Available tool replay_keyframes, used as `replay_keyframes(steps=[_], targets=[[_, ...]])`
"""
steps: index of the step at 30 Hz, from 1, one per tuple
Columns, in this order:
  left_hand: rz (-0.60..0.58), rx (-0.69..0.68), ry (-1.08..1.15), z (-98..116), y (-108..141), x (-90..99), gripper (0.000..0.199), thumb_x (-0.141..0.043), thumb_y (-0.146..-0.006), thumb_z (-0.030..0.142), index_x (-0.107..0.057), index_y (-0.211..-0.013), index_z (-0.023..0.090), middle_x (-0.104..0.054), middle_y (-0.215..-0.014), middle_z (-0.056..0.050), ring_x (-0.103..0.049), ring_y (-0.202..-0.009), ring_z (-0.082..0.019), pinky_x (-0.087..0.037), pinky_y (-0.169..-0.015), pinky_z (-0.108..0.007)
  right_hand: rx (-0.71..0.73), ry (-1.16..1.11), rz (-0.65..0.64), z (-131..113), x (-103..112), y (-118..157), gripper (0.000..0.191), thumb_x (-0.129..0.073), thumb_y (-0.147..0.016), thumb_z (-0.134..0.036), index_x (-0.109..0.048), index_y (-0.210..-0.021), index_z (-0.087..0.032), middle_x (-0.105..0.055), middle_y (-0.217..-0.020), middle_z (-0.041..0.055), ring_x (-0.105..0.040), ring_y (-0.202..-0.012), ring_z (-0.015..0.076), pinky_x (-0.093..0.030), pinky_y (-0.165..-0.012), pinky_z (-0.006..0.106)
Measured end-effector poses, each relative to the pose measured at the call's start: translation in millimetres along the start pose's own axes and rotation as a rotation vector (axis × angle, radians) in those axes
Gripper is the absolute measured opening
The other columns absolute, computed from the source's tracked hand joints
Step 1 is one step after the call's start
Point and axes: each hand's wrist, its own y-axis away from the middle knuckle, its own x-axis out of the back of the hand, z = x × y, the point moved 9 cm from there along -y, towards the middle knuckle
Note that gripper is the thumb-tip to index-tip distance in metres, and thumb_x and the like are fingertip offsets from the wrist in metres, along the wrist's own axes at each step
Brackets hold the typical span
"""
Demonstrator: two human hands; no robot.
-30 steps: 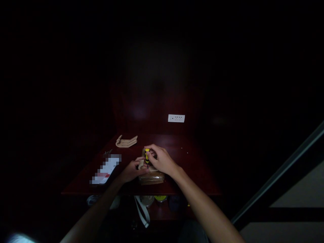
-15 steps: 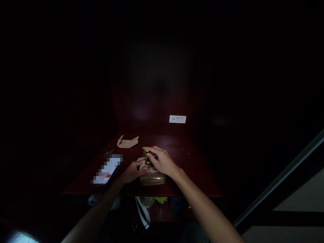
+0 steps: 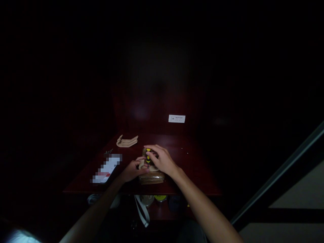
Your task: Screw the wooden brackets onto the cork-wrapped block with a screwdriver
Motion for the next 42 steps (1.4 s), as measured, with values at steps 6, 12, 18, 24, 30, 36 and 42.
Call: replay_keyframes(steps=[6,12,18,24,30,36,42], targets=[[0.005,-0.017,-0.013,1.9,-0.7,1.2,0.033,-0.074,-0.065,0.045,-0.074,-0.085,0.018,-0.054,-0.126,-0.010,-0.047,-0.121,-0.025,-0.037,-0.103,-0.031,0.020,0.025,0.028,0.0,2.4,0.6,0.030,-0.050,-0.090,-0.028,-0.061,-0.118,-0.023,-0.064,-0.110,0.0079,-0.060,-0.098,0.0181,-0.048,-0.086,0.033],[-0.001,-0.032,-0.036,0.4,-1.4,1.0,0.033,-0.074,-0.065,0.045,-0.074,-0.083,0.018,-0.055,-0.123,-0.010,-0.049,-0.119,-0.024,-0.036,-0.103,-0.030,0.017,0.001,-0.027,1.6,-1.5,2.7,0.033,-0.048,-0.091,-0.028,-0.058,-0.122,-0.024,-0.064,-0.109,0.0076,-0.061,-0.094,0.0175,-0.049,-0.082,0.032],[-0.013,-0.027,-0.037,6.7,-1.1,1.1,0.032,-0.075,-0.064,0.044,-0.074,-0.082,0.017,-0.056,-0.121,-0.009,-0.051,-0.115,-0.024,-0.039,-0.099,-0.030,0.015,0.018,-0.005,0.2,-0.1,0.7,0.029,-0.052,-0.089,-0.029,-0.061,-0.116,-0.022,-0.064,-0.106,0.0079,-0.062,-0.088,0.0164,-0.051,-0.077,0.030],[-0.007,-0.012,-0.048,3.5,-1.2,1.7,0.032,-0.075,-0.064,0.044,-0.074,-0.082,0.018,-0.055,-0.121,-0.010,-0.050,-0.116,-0.025,-0.039,-0.100,-0.031,0.037,0.020,-0.020,-0.8,-1.7,3.3,0.033,-0.045,-0.092,-0.025,-0.055,-0.124,-0.022,-0.063,-0.115,0.0074,-0.060,-0.101,0.0173,-0.048,-0.088,0.032],[0.000,-0.024,-0.023,6.6,-0.7,1.8,0.029,-0.075,-0.064,0.042,-0.075,-0.083,0.020,-0.058,-0.118,-0.008,-0.049,-0.117,-0.024,-0.038,-0.101,-0.032,0.038,0.030,-0.021,0.1,-0.3,0.0,0.031,-0.049,-0.091,-0.028,-0.059,-0.119,-0.023,-0.064,-0.110,0.0070,-0.062,-0.095,0.0178,-0.050,-0.082,0.032],[0.008,-0.019,-0.032,6.1,-0.7,2.1,0.029,-0.076,-0.063,0.042,-0.074,-0.079,0.018,-0.058,-0.118,-0.008,-0.051,-0.114,-0.024,-0.040,-0.099,-0.030,0.068,0.010,-0.032,-7.5,-2.7,0.7,0.031,-0.045,-0.092,-0.024,-0.059,-0.120,-0.023,-0.062,-0.117,0.0077,-0.058,-0.107,0.0187,-0.044,-0.093,0.036],[0.007,-0.020,-0.034,3.4,-1.0,1.4,0.031,-0.075,-0.064,0.043,-0.074,-0.084,0.018,-0.056,-0.121,-0.009,-0.049,-0.117,-0.025,-0.039,-0.100,-0.031,0.019,-0.020,-0.046,2.6,-4.0,-0.2,0.033,-0.047,-0.091,-0.024,-0.057,-0.121,-0.021,-0.065,-0.110,0.0074,-0.063,-0.092,0.0160,-0.051,-0.079,0.029]])
